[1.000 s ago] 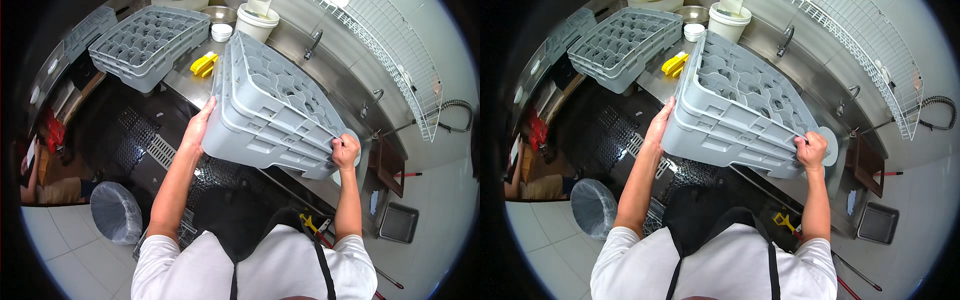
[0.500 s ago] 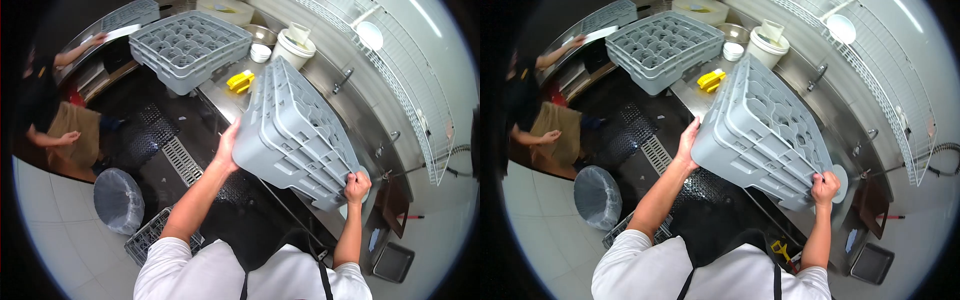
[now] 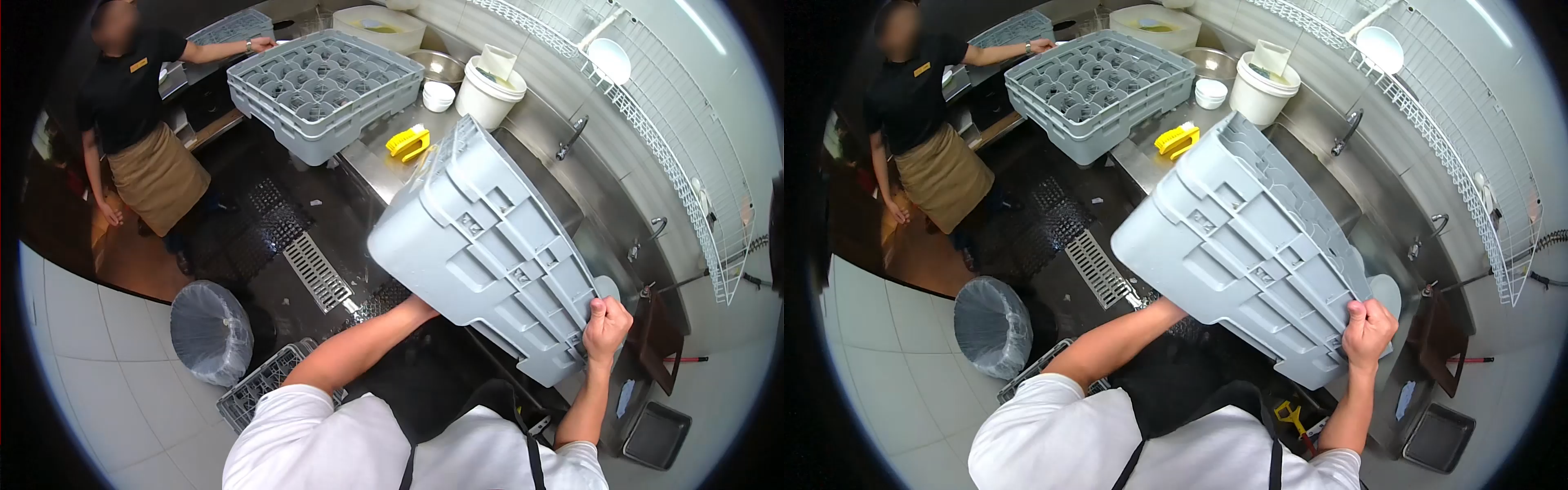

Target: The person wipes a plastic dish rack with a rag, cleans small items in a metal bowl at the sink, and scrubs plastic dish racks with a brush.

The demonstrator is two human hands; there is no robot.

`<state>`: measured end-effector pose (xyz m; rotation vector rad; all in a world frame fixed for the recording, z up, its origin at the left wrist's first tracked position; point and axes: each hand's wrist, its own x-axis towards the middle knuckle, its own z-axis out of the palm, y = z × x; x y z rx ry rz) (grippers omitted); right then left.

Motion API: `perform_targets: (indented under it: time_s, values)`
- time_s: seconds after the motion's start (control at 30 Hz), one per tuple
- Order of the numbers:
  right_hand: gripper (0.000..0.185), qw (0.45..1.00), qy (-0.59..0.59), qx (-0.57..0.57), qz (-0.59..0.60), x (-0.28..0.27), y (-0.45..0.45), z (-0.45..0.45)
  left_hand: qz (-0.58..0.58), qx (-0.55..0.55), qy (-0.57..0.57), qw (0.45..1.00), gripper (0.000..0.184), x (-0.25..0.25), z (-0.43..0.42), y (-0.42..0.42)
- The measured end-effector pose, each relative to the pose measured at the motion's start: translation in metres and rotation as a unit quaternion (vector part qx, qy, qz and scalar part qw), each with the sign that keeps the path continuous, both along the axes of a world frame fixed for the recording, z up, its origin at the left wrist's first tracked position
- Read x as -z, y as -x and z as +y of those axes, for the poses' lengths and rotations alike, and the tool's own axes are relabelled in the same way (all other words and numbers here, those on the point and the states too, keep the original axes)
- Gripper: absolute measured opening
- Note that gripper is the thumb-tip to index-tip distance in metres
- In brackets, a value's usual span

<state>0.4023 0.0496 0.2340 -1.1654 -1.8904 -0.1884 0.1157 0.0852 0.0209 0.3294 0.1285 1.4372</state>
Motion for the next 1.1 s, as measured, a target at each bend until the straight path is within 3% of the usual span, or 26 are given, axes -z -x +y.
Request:
perform_targets:
  time_s: [0.13,0.27,0.37,0.5,0.6,0.7,0.8,0.9,0.97,1.0,1.1]
  values:
    - [0.06,1.0,0.019,0.009,0.014,-0.017,0.003,-0.015,0.051,0.078,-0.024,0.995,0.059,-0.017,0.001,-0.023]
    - [0.057,0.997,0.036,0.026,0.059,-0.029,-0.006,-0.025,0.107,0.067,-0.04,0.991,0.064,-0.053,0.01,-0.022]
    - [0.05,0.994,0.035,0.057,0.091,-0.035,-0.037,-0.029,0.146,0.007,-0.065,0.987,0.067,-0.114,0.014,-0.022]
    - [0.055,0.966,0.046,0.09,0.236,-0.047,-0.057,-0.048,0.177,-0.079,-0.08,0.978,0.073,-0.208,0.025,-0.023]
    - [0.056,0.931,0.018,0.136,0.337,-0.045,-0.044,-0.058,0.257,-0.058,-0.194,0.945,0.078,-0.26,0.029,-0.023]
    - [0.054,0.901,0.023,0.159,0.402,-0.022,-0.055,-0.06,0.266,-0.07,-0.17,0.946,0.1,-0.278,0.028,-0.04]
    - [0.056,0.89,0.019,0.145,0.432,-0.005,-0.051,-0.063,0.318,-0.051,-0.176,0.93,0.108,-0.299,0.01,-0.032]
    - [0.057,0.876,0.031,0.119,0.467,0.011,-0.065,-0.059,0.284,-0.005,-0.239,0.929,0.107,-0.31,0.007,-0.033]
    - [0.058,0.851,0.044,0.112,0.51,0.025,-0.076,-0.048,0.341,-0.039,-0.264,0.901,0.106,-0.316,0.011,-0.036]
    - [0.049,0.869,0.034,0.059,0.49,0.042,-0.092,-0.043,0.383,-0.059,-0.257,0.885,0.106,-0.322,0.009,-0.037]
    - [0.037,0.805,0.051,0.076,0.587,0.051,-0.061,-0.042,0.431,-0.041,-0.256,0.864,0.1,-0.341,-0.002,-0.042]
